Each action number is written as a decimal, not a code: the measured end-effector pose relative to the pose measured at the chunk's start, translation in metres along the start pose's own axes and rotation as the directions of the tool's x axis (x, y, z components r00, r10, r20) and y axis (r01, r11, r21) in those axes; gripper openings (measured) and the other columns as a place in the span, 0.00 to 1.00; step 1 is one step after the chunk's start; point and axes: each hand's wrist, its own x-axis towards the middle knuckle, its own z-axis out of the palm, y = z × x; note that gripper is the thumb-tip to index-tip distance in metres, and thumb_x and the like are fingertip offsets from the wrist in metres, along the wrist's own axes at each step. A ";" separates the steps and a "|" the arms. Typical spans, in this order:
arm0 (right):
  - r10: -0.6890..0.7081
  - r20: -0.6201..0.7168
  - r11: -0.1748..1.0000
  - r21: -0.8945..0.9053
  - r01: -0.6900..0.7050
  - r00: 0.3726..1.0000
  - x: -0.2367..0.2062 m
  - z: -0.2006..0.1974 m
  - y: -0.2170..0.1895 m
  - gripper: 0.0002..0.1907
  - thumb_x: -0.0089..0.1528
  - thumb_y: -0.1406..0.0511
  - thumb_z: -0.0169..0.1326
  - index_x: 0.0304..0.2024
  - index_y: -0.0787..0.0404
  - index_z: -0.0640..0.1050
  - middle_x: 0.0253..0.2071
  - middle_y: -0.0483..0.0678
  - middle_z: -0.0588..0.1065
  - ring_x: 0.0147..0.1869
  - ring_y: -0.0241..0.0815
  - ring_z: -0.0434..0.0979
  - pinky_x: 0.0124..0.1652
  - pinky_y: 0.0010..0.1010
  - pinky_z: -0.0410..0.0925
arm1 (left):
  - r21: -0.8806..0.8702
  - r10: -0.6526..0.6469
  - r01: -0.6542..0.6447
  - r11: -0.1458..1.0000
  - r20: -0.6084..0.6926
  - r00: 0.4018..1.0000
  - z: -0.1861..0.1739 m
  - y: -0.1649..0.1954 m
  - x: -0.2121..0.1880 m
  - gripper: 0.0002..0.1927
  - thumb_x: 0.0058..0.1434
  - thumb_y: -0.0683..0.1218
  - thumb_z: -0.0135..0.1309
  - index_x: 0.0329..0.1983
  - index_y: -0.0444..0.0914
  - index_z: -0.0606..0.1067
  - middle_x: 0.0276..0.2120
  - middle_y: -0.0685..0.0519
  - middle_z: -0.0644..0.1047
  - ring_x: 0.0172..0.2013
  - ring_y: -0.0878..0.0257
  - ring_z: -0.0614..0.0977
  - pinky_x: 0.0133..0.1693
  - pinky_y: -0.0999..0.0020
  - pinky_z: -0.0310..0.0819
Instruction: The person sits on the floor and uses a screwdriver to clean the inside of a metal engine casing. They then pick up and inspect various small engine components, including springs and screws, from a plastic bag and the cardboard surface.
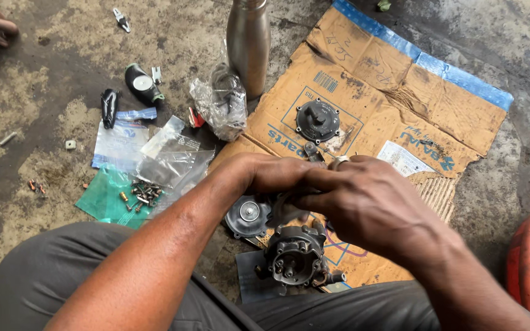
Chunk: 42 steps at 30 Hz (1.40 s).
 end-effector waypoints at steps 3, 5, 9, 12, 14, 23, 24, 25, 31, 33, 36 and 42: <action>0.248 -0.087 0.966 -0.047 -0.253 0.965 0.003 -0.002 0.002 0.20 0.55 0.72 0.56 0.46 0.48 0.85 0.36 0.41 0.81 0.31 0.45 0.81 0.30 0.41 0.72 | -0.155 0.205 -0.238 0.959 -0.207 0.957 -0.013 0.005 -0.005 0.32 0.73 0.67 0.36 0.49 0.36 0.76 0.32 0.48 0.73 0.28 0.59 0.70 0.27 0.64 0.61; 0.382 -0.139 0.923 0.018 -0.384 0.913 -0.001 -0.007 0.005 0.17 0.58 0.66 0.59 0.49 0.49 0.85 0.33 0.47 0.81 0.27 0.49 0.79 0.28 0.43 0.71 | -0.275 0.421 -0.500 0.821 -0.301 0.856 -0.019 0.011 -0.012 0.32 0.74 0.64 0.33 0.49 0.33 0.75 0.35 0.46 0.75 0.34 0.58 0.72 0.34 0.63 0.64; 0.420 -0.241 0.895 0.268 -0.356 0.875 0.000 -0.012 0.003 0.11 0.61 0.60 0.59 0.46 0.51 0.84 0.28 0.50 0.81 0.26 0.48 0.80 0.28 0.40 0.71 | -0.376 0.713 -0.747 0.549 -0.257 0.653 -0.016 0.020 -0.021 0.26 0.69 0.55 0.31 0.50 0.32 0.74 0.45 0.49 0.77 0.49 0.60 0.78 0.56 0.63 0.74; 0.723 0.235 0.583 0.299 -0.756 0.650 0.004 -0.018 0.001 0.14 0.64 0.54 0.59 0.51 0.41 0.85 0.22 0.54 0.79 0.22 0.47 0.80 0.31 0.39 0.72 | -0.401 0.674 -0.703 0.587 -0.239 0.699 -0.008 0.019 -0.025 0.29 0.67 0.55 0.29 0.50 0.30 0.75 0.45 0.47 0.78 0.48 0.59 0.79 0.56 0.62 0.75; 0.710 0.280 0.568 0.313 -0.761 0.646 0.008 -0.022 0.001 0.15 0.64 0.55 0.56 0.52 0.41 0.85 0.20 0.54 0.79 0.23 0.46 0.80 0.31 0.39 0.71 | -0.377 0.663 -0.695 0.612 -0.233 0.711 -0.008 0.020 -0.024 0.30 0.67 0.55 0.28 0.49 0.30 0.75 0.44 0.47 0.79 0.47 0.58 0.80 0.55 0.62 0.75; 0.786 0.157 0.466 0.484 -0.741 0.597 0.015 -0.004 -0.016 0.16 0.64 0.58 0.52 0.54 0.45 0.83 0.22 0.57 0.80 0.22 0.49 0.82 0.29 0.43 0.72 | -0.264 0.646 -0.843 0.468 -0.549 0.531 0.019 0.008 0.004 0.29 0.73 0.57 0.23 0.50 0.34 0.72 0.41 0.49 0.77 0.44 0.61 0.78 0.50 0.64 0.75; 0.805 0.162 0.432 0.500 -0.751 0.571 0.014 0.001 -0.018 0.16 0.65 0.57 0.53 0.54 0.44 0.83 0.22 0.59 0.79 0.23 0.51 0.82 0.30 0.44 0.71 | -0.297 0.628 -0.848 0.438 -0.574 0.525 0.021 0.007 0.005 0.29 0.73 0.56 0.23 0.51 0.34 0.72 0.41 0.49 0.77 0.44 0.61 0.78 0.50 0.64 0.76; 0.800 0.108 0.455 0.531 -0.715 0.590 0.013 0.004 -0.018 0.16 0.65 0.58 0.53 0.53 0.46 0.83 0.24 0.58 0.80 0.23 0.50 0.82 0.29 0.43 0.72 | -0.329 0.610 -0.853 0.405 -0.598 0.520 0.024 0.007 0.006 0.28 0.73 0.55 0.23 0.51 0.34 0.72 0.41 0.48 0.77 0.44 0.60 0.77 0.50 0.63 0.76; 0.750 -0.071 0.553 0.613 -0.564 0.658 0.022 0.003 -0.010 0.14 0.65 0.61 0.52 0.50 0.54 0.83 0.29 0.56 0.83 0.30 0.45 0.85 0.31 0.37 0.73 | -0.004 0.578 -0.893 0.450 -0.762 0.294 0.046 0.011 0.011 0.25 0.70 0.51 0.25 0.60 0.35 0.66 0.50 0.48 0.73 0.49 0.61 0.77 0.53 0.65 0.76; 0.753 0.107 0.472 0.600 -0.646 0.649 0.021 -0.009 0.003 0.15 0.63 0.61 0.52 0.51 0.52 0.83 0.29 0.53 0.85 0.27 0.42 0.85 0.32 0.36 0.74 | -0.077 0.604 -0.926 0.370 -0.737 0.303 0.044 0.012 0.010 0.25 0.68 0.49 0.27 0.62 0.34 0.66 0.52 0.47 0.73 0.52 0.61 0.76 0.55 0.65 0.75; 0.760 0.290 0.408 0.485 -0.773 0.582 0.009 -0.024 0.012 0.17 0.63 0.57 0.55 0.54 0.41 0.85 0.26 0.52 0.81 0.25 0.44 0.81 0.31 0.39 0.74 | -0.264 0.627 -0.915 0.304 -0.667 0.401 0.034 0.014 0.006 0.27 0.67 0.48 0.30 0.66 0.34 0.67 0.50 0.48 0.72 0.51 0.61 0.76 0.55 0.65 0.74; 0.772 0.145 0.601 0.152 -0.785 0.619 0.009 -0.025 0.009 0.15 0.60 0.55 0.59 0.49 0.34 0.86 0.20 0.56 0.79 0.23 0.52 0.78 0.33 0.43 0.73 | -0.499 0.443 -0.759 0.417 -0.618 0.650 0.030 0.020 0.003 0.23 0.76 0.57 0.36 0.49 0.34 0.72 0.37 0.51 0.78 0.39 0.62 0.78 0.42 0.65 0.76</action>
